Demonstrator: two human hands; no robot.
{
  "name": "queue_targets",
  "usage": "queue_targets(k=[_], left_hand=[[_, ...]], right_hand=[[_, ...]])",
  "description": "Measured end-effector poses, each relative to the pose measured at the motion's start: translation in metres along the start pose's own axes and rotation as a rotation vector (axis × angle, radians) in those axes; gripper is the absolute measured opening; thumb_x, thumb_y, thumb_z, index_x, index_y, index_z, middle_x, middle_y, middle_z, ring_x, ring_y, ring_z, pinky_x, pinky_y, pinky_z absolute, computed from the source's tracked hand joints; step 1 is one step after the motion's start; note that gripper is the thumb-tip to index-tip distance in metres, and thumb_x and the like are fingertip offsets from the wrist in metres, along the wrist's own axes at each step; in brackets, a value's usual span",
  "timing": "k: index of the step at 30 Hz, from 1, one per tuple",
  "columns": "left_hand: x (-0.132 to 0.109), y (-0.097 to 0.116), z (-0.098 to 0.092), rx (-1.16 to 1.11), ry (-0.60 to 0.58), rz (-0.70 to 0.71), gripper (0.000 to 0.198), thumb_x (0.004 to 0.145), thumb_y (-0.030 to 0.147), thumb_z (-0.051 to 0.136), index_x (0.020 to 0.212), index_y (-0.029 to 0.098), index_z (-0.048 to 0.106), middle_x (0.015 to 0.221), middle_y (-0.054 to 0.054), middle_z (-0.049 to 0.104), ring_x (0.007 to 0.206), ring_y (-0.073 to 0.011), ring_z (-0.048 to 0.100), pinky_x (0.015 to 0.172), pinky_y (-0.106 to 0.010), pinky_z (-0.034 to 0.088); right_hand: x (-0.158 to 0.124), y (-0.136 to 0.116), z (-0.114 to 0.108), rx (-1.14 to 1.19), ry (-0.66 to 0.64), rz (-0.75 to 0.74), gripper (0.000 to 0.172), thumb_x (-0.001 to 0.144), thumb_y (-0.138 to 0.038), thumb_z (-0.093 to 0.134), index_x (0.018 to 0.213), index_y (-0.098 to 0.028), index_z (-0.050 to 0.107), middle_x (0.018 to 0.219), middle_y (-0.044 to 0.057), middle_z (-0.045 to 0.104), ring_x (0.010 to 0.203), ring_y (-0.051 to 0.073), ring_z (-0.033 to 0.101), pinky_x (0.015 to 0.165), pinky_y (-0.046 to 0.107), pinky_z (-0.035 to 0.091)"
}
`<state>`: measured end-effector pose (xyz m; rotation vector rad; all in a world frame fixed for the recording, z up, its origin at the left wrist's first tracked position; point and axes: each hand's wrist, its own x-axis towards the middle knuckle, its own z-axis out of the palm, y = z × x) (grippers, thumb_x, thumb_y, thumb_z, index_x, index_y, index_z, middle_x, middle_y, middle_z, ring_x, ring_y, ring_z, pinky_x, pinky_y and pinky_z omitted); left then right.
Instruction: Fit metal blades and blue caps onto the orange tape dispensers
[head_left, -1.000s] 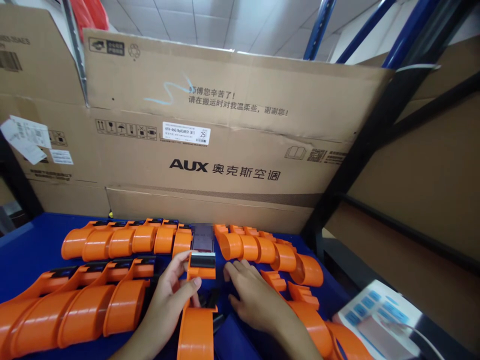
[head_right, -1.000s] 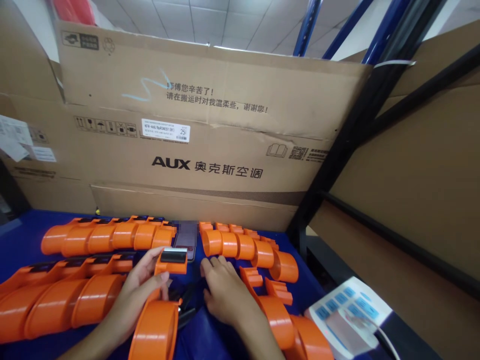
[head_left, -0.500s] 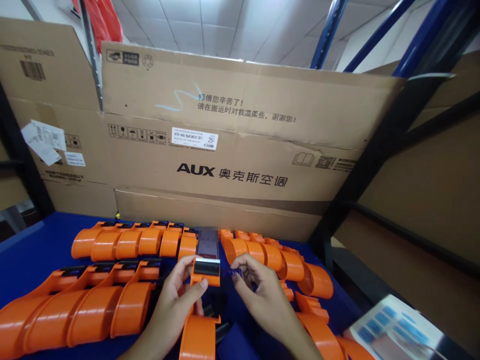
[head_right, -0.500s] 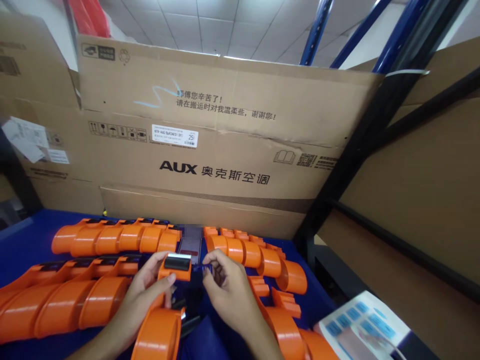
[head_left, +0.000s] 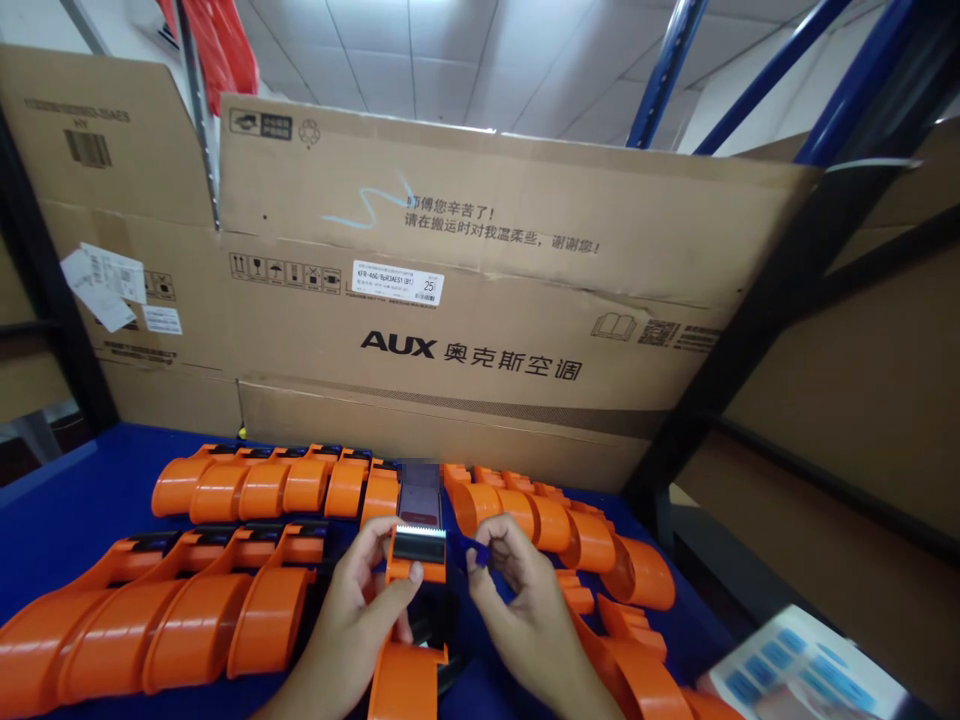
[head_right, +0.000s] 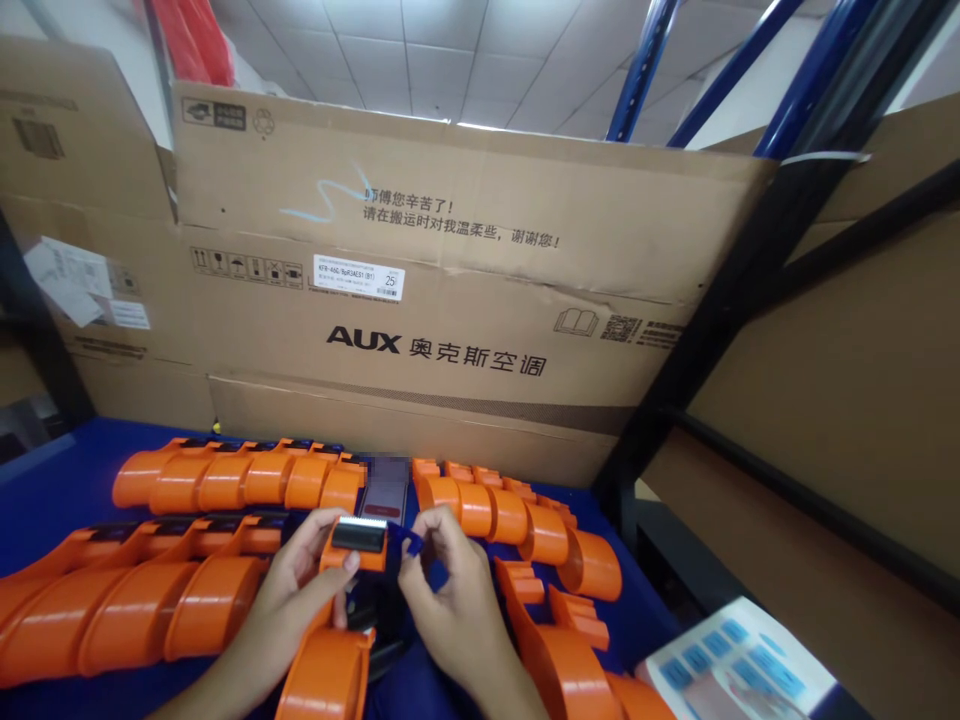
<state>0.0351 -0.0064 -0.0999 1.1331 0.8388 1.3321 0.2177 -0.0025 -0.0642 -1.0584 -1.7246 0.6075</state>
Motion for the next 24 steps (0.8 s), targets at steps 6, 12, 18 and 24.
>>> queue_targets(k=[6, 12, 18, 24], left_hand=[[0.0028, -0.0015, -0.0021, -0.013, 0.023, 0.004, 0.042, 0.084, 0.037, 0.074, 0.12, 0.028, 0.055, 0.091, 0.003, 0.062, 0.05, -0.0064, 0.052, 0.049, -0.02, 0.051], [-0.0008, -0.0027, -0.0017, -0.012, 0.04, 0.004, 0.045, 0.084, 0.038, 0.074, 0.123, 0.028, 0.053, 0.094, 0.001, 0.062, 0.051, -0.0061, 0.051, 0.049, -0.02, 0.051], [-0.0015, -0.0041, -0.0006, -0.019, 0.033, -0.01, 0.044, 0.084, 0.038, 0.074, 0.122, 0.027, 0.054, 0.096, 0.0, 0.062, 0.053, -0.007, 0.053, 0.049, -0.021, 0.052], [0.0021, -0.0011, -0.0002, -0.045, 0.017, -0.005, 0.039, 0.083, 0.038, 0.075, 0.116, 0.026, 0.057, 0.091, 0.001, 0.065, 0.048, -0.0075, 0.055, 0.046, -0.021, 0.05]], right_hand=[[-0.0008, -0.0036, -0.0019, -0.159, -0.161, -0.17, 0.009, 0.098, -0.022, 0.049, 0.089, -0.024, 0.046, 0.083, 0.001, 0.055, 0.074, 0.017, 0.053, 0.069, 0.028, 0.044], [-0.0003, -0.0004, -0.0068, -0.211, -0.253, -0.231, 0.013, 0.098, -0.021, 0.048, 0.086, -0.024, 0.044, 0.086, 0.002, 0.053, 0.076, 0.018, 0.053, 0.069, 0.029, 0.042], [0.0, -0.0032, -0.0061, -0.19, -0.266, -0.214, 0.013, 0.098, -0.023, 0.051, 0.085, -0.024, 0.049, 0.088, 0.003, 0.057, 0.079, 0.019, 0.057, 0.071, 0.029, 0.045], [0.0006, -0.0083, -0.0071, -0.161, -0.249, -0.173, 0.013, 0.097, -0.029, 0.057, 0.085, -0.024, 0.052, 0.088, 0.004, 0.059, 0.079, 0.019, 0.057, 0.072, 0.03, 0.047]])
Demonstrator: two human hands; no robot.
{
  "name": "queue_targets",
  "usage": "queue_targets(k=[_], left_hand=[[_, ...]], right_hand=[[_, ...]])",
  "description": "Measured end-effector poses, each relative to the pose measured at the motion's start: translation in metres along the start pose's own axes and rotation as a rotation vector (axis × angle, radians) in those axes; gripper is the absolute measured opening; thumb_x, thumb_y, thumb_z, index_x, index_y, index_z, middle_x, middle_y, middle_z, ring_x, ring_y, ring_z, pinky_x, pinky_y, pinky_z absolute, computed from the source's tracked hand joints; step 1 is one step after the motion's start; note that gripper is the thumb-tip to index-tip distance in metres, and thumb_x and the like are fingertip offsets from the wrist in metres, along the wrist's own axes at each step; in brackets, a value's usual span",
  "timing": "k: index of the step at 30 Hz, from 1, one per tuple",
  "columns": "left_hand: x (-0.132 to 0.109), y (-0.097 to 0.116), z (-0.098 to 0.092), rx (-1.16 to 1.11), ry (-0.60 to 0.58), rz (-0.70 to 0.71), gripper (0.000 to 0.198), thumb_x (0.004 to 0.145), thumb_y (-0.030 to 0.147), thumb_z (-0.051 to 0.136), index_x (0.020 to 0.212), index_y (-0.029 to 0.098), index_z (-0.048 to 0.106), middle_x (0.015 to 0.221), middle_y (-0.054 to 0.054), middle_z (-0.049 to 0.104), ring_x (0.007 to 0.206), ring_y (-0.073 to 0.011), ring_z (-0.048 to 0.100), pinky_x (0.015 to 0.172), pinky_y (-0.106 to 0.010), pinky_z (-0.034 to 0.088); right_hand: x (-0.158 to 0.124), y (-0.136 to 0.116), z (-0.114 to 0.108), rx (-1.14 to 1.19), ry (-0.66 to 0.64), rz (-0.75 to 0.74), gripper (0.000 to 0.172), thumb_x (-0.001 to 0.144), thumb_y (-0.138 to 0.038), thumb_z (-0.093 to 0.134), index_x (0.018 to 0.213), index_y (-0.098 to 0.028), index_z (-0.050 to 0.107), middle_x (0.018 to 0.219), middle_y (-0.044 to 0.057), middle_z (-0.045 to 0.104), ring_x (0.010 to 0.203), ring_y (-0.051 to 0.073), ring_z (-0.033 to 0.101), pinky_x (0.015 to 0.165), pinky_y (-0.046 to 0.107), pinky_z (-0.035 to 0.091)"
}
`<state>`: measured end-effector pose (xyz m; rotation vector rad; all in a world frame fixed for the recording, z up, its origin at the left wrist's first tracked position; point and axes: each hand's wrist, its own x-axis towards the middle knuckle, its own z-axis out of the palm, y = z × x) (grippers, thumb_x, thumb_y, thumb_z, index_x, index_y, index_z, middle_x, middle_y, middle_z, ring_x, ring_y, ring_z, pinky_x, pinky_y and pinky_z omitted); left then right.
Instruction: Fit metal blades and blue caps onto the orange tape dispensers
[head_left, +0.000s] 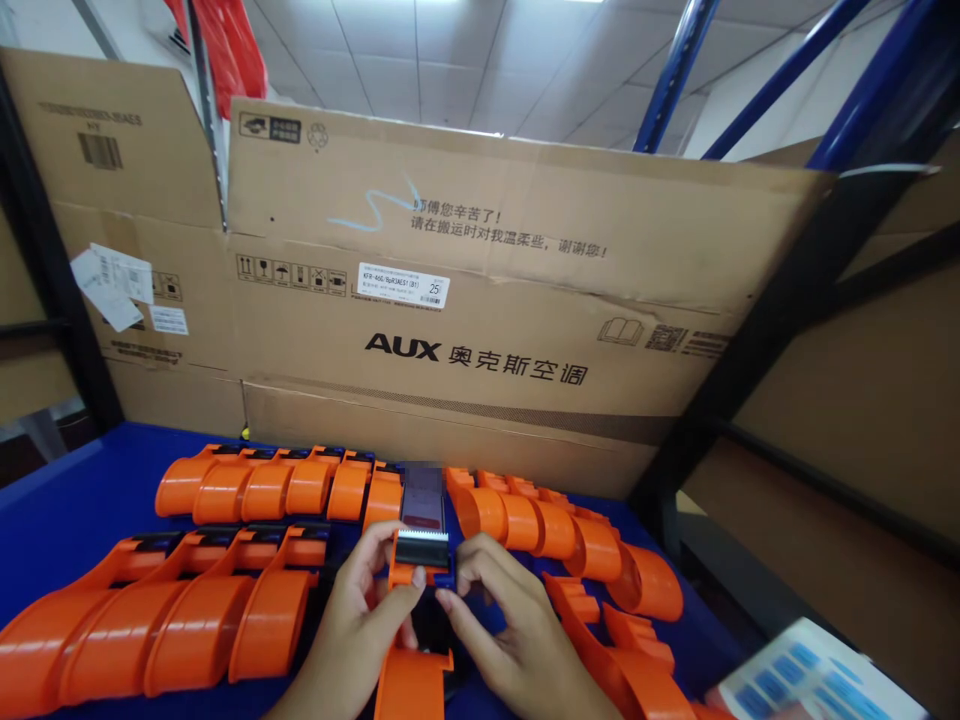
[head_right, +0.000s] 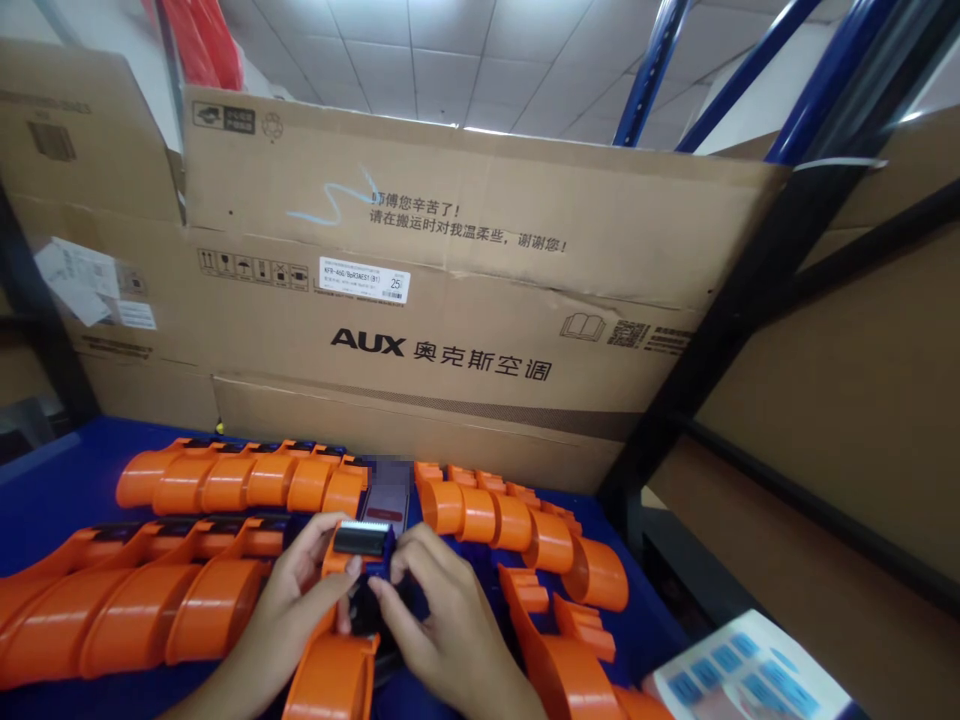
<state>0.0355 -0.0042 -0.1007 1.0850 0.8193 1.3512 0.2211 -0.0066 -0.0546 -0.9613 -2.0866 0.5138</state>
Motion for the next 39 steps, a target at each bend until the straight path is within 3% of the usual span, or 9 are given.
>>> queue_targets(k=[6, 9, 14, 16, 19, 23, 31, 35, 39], left_hand=[[-0.004, 0.008, 0.005, -0.132, -0.064, -0.083, 0.051, 0.083, 0.042, 0.075, 0.127, 0.027, 0.054, 0.072, 0.003, 0.069, 0.043, -0.0108, 0.06, 0.049, -0.022, 0.05], [-0.006, 0.008, 0.006, -0.19, -0.168, -0.223, 0.079, 0.081, 0.044, 0.077, 0.146, 0.026, 0.036, 0.059, 0.001, 0.07, 0.049, -0.0203, 0.07, 0.054, -0.028, 0.055], [-0.013, 0.013, 0.008, -0.293, -0.218, -0.31, 0.079, 0.075, 0.035, 0.085, 0.144, 0.035, 0.045, 0.116, -0.012, 0.073, 0.081, -0.0283, 0.079, 0.077, -0.042, 0.061], [-0.015, 0.017, 0.009, -0.337, -0.279, -0.316, 0.078, 0.071, 0.03, 0.088, 0.14, 0.036, 0.052, 0.133, -0.013, 0.065, 0.092, -0.0309, 0.078, 0.085, -0.046, 0.059], [-0.017, 0.022, 0.009, -0.35, -0.348, -0.307, 0.068, 0.073, 0.034, 0.087, 0.134, 0.031, 0.058, 0.127, -0.014, 0.069, 0.095, -0.0318, 0.077, 0.089, -0.048, 0.057], [-0.017, 0.023, 0.008, -0.278, -0.254, -0.281, 0.053, 0.077, 0.04, 0.083, 0.125, 0.028, 0.065, 0.116, -0.012, 0.073, 0.09, -0.0296, 0.077, 0.086, -0.046, 0.059], [-0.013, 0.013, 0.008, -0.228, -0.199, -0.273, 0.056, 0.075, 0.039, 0.084, 0.126, 0.025, 0.064, 0.104, -0.011, 0.076, 0.086, -0.0297, 0.077, 0.079, -0.042, 0.059], [-0.01, 0.007, 0.006, -0.274, -0.222, -0.252, 0.056, 0.081, 0.04, 0.077, 0.131, 0.027, 0.058, 0.107, -0.011, 0.077, 0.081, -0.0259, 0.076, 0.079, -0.041, 0.057], [-0.009, 0.009, 0.004, -0.274, -0.157, -0.194, 0.044, 0.086, 0.041, 0.07, 0.125, 0.024, 0.061, 0.11, -0.012, 0.078, 0.087, -0.0235, 0.073, 0.08, -0.033, 0.052]], right_hand=[[-0.002, 0.002, -0.003, 0.279, 0.18, 0.15, 0.017, 0.098, -0.041, 0.053, 0.106, -0.026, 0.055, 0.095, 0.005, 0.063, 0.088, 0.022, 0.061, 0.083, 0.035, 0.049], [-0.001, -0.005, -0.004, 0.489, 0.077, 0.254, 0.039, 0.1, -0.043, 0.051, 0.135, -0.03, 0.045, 0.115, 0.007, 0.066, 0.11, 0.025, 0.062, 0.101, 0.042, 0.045], [0.0, -0.013, -0.003, 0.659, -0.043, 0.302, 0.038, 0.098, -0.051, 0.051, 0.13, -0.03, 0.053, 0.121, 0.008, 0.067, 0.116, 0.027, 0.062, 0.1, 0.043, 0.045], [0.001, -0.01, 0.0, 0.647, 0.0, 0.3, 0.039, 0.095, -0.054, 0.055, 0.125, -0.028, 0.055, 0.115, 0.008, 0.067, 0.111, 0.027, 0.063, 0.096, 0.041, 0.047], [0.002, -0.003, 0.008, 0.602, 0.014, 0.291, 0.039, 0.092, -0.053, 0.063, 0.119, -0.026, 0.054, 0.104, 0.006, 0.065, 0.1, 0.024, 0.063, 0.089, 0.037, 0.05], [0.003, -0.001, 0.018, 0.564, 0.032, 0.294, 0.031, 0.093, -0.049, 0.062, 0.112, -0.026, 0.053, 0.096, 0.003, 0.061, 0.091, 0.02, 0.059, 0.082, 0.032, 0.05], [0.004, -0.007, 0.017, 0.563, 0.042, 0.282, 0.023, 0.096, -0.045, 0.06, 0.101, -0.026, 0.048, 0.093, 0.0, 0.059, 0.086, 0.017, 0.059, 0.082, 0.03, 0.05], [0.004, -0.003, 0.002, 0.401, -0.007, 0.288, 0.027, 0.105, -0.045, 0.04, 0.116, -0.026, 0.054, 0.099, 0.003, 0.065, 0.093, 0.019, 0.063, 0.085, 0.033, 0.05], [0.0, 0.004, -0.013, 0.041, -0.073, 0.302, 0.03, 0.104, -0.038, 0.038, 0.087, -0.024, 0.058, 0.081, 0.0, 0.064, 0.077, 0.018, 0.061, 0.072, 0.03, 0.047]])
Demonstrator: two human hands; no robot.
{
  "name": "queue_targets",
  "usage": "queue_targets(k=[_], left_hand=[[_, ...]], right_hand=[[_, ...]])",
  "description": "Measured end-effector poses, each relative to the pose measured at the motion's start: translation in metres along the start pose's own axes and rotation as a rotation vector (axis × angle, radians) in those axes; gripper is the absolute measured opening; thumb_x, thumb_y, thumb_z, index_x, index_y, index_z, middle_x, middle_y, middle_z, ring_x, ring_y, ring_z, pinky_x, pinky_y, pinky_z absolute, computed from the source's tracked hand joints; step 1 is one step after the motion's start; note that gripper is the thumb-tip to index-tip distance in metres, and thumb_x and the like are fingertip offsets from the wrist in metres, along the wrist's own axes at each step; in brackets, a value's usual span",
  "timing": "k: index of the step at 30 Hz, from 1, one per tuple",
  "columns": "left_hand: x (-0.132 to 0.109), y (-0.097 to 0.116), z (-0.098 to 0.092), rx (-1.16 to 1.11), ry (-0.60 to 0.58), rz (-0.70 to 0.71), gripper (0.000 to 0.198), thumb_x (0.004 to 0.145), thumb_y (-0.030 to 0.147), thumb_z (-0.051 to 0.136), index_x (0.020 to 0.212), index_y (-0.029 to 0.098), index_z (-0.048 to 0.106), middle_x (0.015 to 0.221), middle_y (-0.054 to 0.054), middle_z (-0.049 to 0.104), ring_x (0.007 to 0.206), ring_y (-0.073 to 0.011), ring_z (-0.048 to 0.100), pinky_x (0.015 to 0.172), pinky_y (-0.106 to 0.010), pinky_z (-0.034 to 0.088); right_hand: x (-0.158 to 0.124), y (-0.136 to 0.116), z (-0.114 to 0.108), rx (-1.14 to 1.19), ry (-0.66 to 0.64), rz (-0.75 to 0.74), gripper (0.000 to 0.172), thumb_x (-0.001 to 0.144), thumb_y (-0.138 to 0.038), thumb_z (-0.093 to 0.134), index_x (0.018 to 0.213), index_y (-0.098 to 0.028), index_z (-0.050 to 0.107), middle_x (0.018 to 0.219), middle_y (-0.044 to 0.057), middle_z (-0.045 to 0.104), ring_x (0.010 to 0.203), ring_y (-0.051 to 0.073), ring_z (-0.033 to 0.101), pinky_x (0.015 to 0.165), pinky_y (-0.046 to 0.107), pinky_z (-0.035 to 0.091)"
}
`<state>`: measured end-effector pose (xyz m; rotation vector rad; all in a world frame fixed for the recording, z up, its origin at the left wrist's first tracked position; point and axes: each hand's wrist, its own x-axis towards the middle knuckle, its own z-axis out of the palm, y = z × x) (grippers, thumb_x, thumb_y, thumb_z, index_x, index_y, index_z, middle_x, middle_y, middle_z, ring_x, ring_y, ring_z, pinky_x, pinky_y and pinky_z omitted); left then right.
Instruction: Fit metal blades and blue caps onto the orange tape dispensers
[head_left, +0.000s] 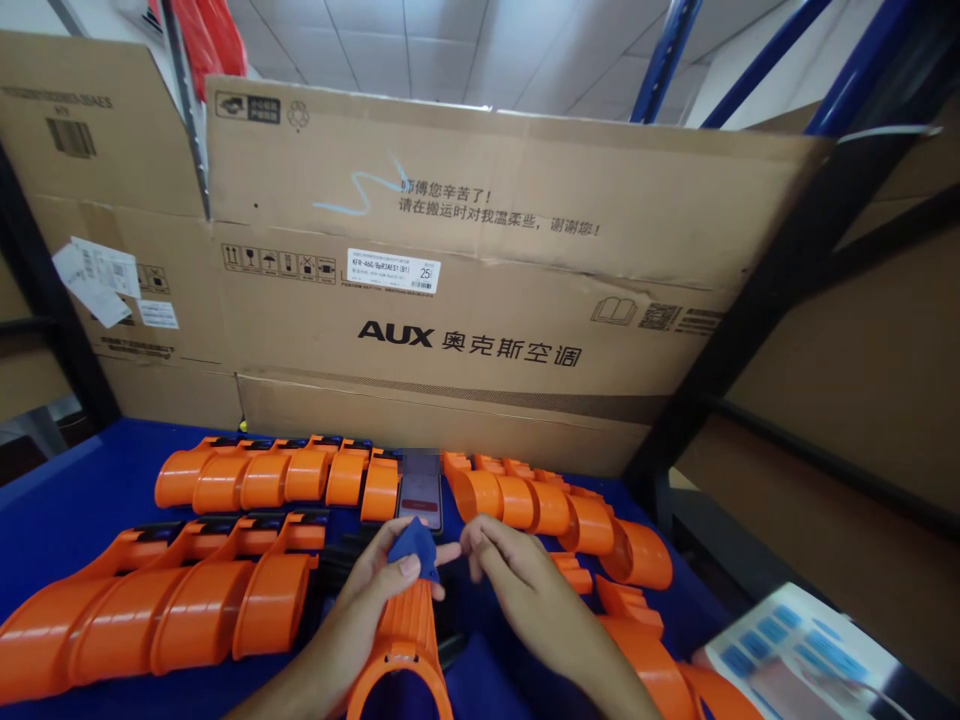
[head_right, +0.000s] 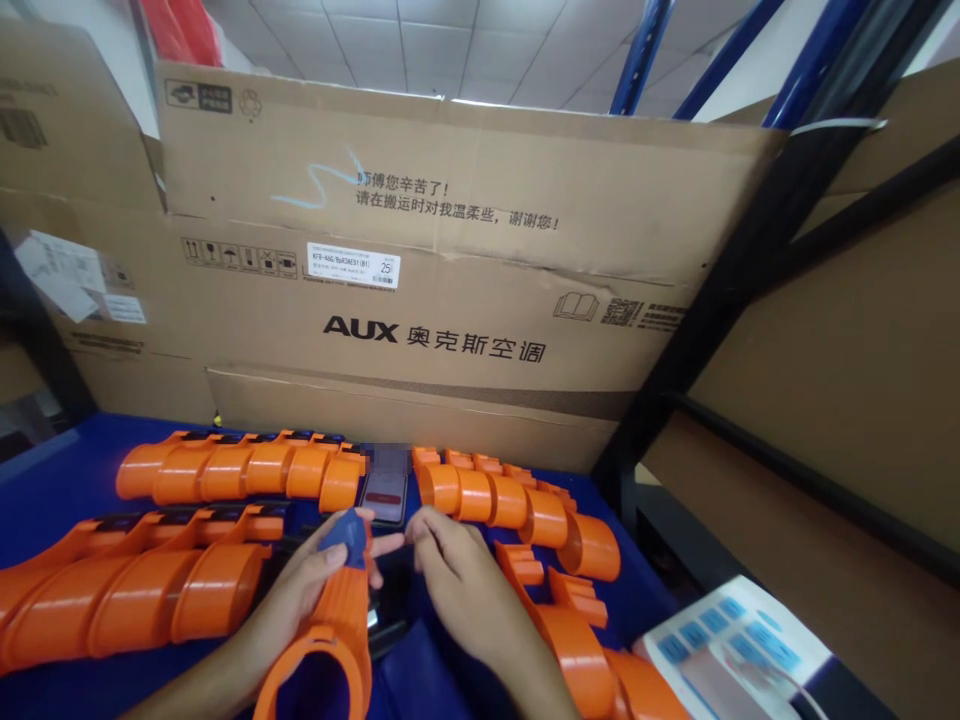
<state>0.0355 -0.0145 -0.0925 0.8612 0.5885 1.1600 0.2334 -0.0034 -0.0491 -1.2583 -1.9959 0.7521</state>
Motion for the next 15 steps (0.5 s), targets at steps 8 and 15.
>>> queue_targets(k=[8, 15], left_hand=[[-0.002, 0.003, 0.003, -0.134, 0.082, 0.017, 0.031, 0.081, 0.035, 0.072, 0.108, 0.021, 0.071, 0.1, -0.009, 0.078, 0.095, -0.026, 0.069, 0.084, -0.033, 0.048], [-0.004, 0.005, 0.013, -0.29, 0.051, -0.029, 0.022, 0.076, 0.027, 0.077, 0.097, 0.021, 0.072, 0.082, -0.002, 0.071, 0.078, -0.0197, 0.069, 0.078, -0.03, 0.051]], right_hand=[[-0.01, -0.009, -0.01, -0.493, -0.333, 0.068, 0.012, 0.077, -0.017, 0.062, 0.086, -0.025, 0.064, 0.07, -0.002, 0.066, 0.067, 0.018, 0.06, 0.059, 0.026, 0.033], [-0.005, 0.001, -0.01, -0.538, -0.3, 0.016, 0.029, 0.064, -0.003, 0.056, 0.081, -0.026, 0.063, 0.072, -0.002, 0.068, 0.068, 0.018, 0.062, 0.057, 0.024, 0.033]])
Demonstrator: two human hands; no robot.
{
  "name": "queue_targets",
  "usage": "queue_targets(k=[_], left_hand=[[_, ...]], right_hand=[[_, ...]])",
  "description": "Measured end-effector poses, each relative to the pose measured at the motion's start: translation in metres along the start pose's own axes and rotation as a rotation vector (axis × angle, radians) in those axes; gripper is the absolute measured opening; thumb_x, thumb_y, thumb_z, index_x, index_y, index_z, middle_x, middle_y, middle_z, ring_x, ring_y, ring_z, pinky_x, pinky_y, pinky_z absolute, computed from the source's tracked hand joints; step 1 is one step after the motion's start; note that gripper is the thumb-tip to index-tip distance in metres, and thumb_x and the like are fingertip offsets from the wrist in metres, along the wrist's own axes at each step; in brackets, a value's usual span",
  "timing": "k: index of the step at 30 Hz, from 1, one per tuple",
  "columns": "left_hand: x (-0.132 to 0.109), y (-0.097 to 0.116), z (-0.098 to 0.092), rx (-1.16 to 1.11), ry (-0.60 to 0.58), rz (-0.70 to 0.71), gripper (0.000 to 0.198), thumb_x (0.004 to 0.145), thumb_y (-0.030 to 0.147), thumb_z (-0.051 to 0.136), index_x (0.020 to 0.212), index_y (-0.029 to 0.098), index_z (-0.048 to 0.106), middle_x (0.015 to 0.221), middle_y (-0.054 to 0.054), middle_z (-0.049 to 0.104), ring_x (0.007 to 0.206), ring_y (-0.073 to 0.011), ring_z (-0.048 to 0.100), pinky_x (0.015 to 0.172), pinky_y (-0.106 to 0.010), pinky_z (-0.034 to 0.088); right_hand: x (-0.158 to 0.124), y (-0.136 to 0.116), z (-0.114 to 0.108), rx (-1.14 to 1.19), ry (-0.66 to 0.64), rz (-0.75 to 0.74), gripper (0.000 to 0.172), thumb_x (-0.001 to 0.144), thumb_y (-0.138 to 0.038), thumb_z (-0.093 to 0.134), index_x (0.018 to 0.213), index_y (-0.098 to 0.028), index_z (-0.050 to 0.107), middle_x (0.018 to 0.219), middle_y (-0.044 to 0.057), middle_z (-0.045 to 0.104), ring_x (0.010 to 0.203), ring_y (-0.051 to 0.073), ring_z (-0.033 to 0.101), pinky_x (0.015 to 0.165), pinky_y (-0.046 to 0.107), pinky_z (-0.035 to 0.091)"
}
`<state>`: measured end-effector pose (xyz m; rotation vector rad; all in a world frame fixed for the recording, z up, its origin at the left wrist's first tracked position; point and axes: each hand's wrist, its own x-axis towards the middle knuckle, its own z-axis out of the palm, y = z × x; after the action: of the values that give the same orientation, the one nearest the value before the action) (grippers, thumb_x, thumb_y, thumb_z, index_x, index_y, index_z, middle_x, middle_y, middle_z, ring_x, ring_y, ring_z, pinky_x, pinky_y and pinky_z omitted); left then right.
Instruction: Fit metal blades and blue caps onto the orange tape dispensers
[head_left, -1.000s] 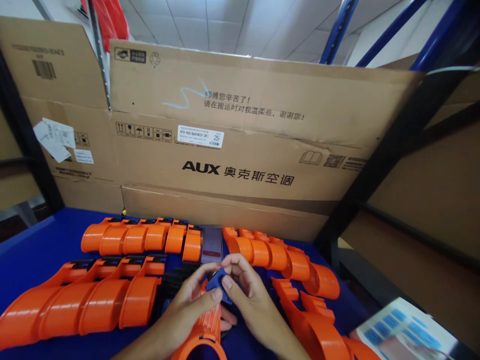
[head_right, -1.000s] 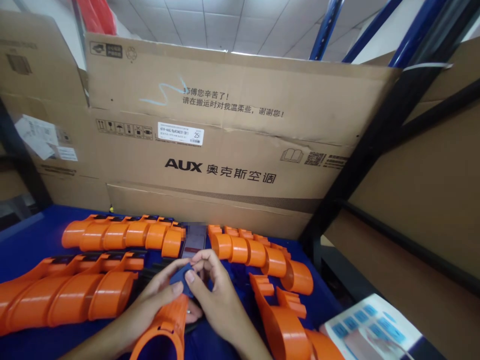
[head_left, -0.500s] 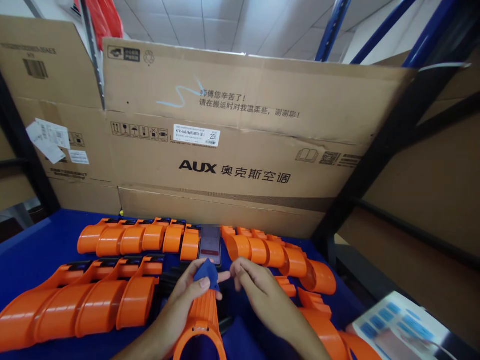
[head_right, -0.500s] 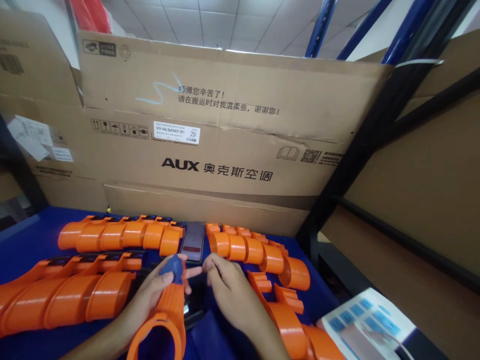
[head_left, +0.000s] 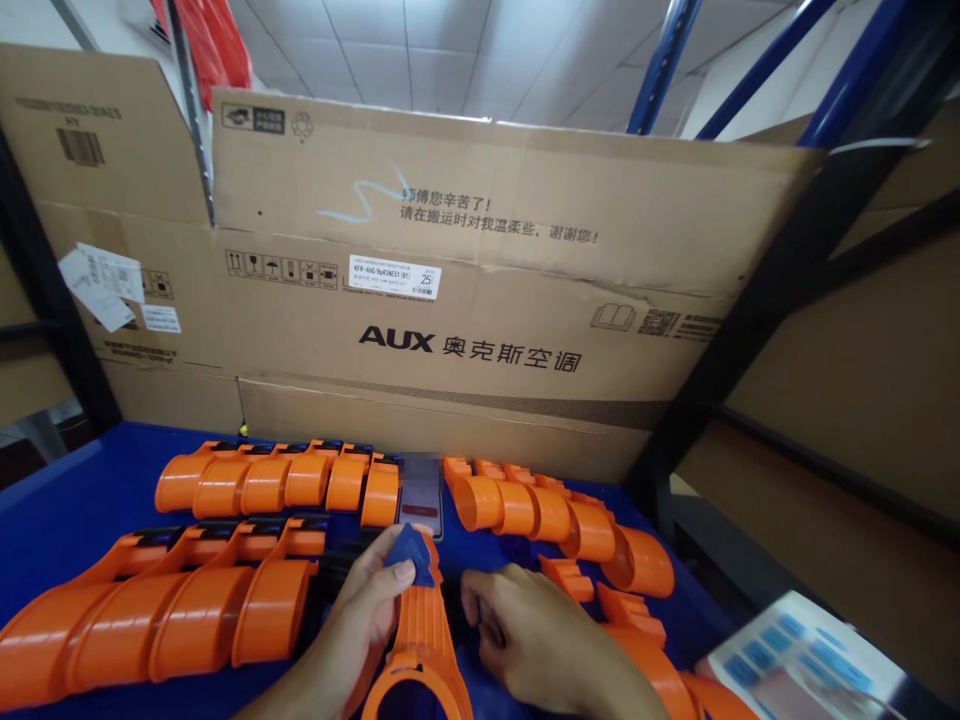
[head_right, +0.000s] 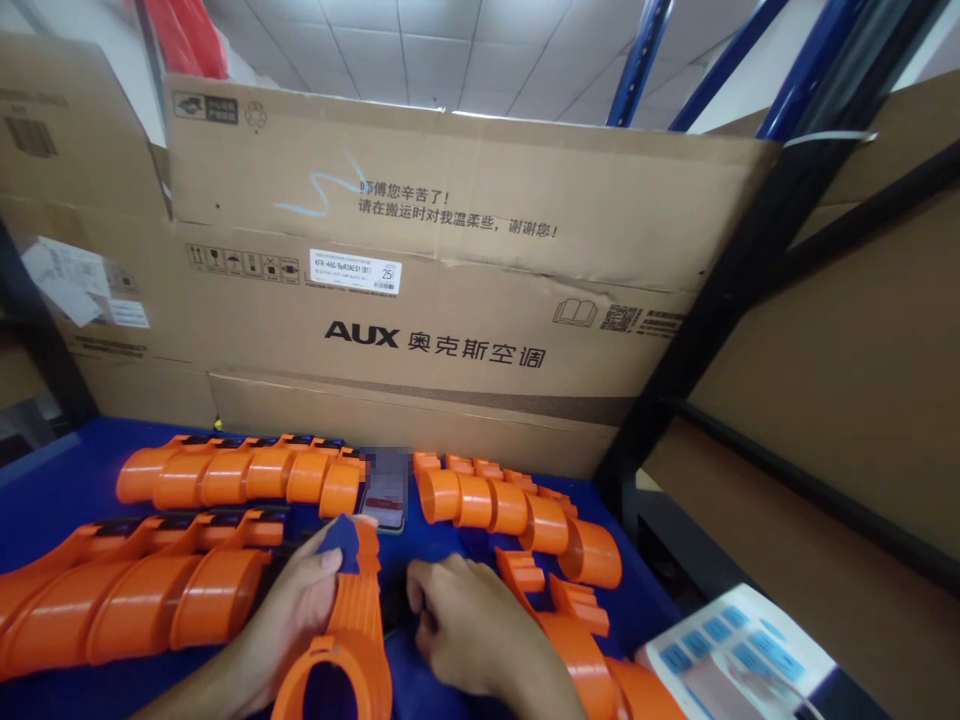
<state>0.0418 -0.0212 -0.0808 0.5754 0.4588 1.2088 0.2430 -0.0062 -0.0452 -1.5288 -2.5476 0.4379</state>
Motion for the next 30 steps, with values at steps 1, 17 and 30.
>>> queue_targets(k=[1, 17, 30], left_hand=[[0.0, 0.0, 0.0, -0.004, -0.016, -0.006, 0.023, 0.077, 0.027, 0.076, 0.098, 0.021, 0.072, 0.082, -0.002, 0.071, 0.078, -0.0194, 0.069, 0.078, -0.029, 0.051], [-0.007, 0.001, 0.002, 0.102, -0.145, -0.042, 0.036, 0.077, 0.026, 0.077, 0.113, 0.024, 0.074, 0.099, -0.007, 0.076, 0.089, -0.0249, 0.073, 0.079, -0.032, 0.055], [0.003, 0.002, -0.008, -0.025, -0.089, 0.049, 0.038, 0.079, 0.023, 0.073, 0.117, 0.024, 0.07, 0.114, -0.009, 0.077, 0.117, -0.0331, 0.066, 0.106, -0.048, 0.045]], right_hand=[[0.001, 0.001, 0.001, -0.004, 0.038, -0.001, 0.029, 0.064, -0.002, 0.055, 0.08, -0.025, 0.063, 0.071, -0.002, 0.068, 0.066, 0.017, 0.061, 0.056, 0.024, 0.032], [0.017, -0.005, 0.01, 0.882, 0.638, 0.062, 0.029, 0.093, -0.048, 0.058, 0.105, -0.022, 0.064, 0.078, 0.001, 0.065, 0.07, 0.019, 0.062, 0.065, 0.028, 0.051], [0.015, -0.017, 0.027, 0.968, 0.476, 0.158, 0.044, 0.094, -0.06, 0.054, 0.118, -0.026, 0.067, 0.121, 0.005, 0.072, 0.117, 0.028, 0.065, 0.103, 0.041, 0.05]])
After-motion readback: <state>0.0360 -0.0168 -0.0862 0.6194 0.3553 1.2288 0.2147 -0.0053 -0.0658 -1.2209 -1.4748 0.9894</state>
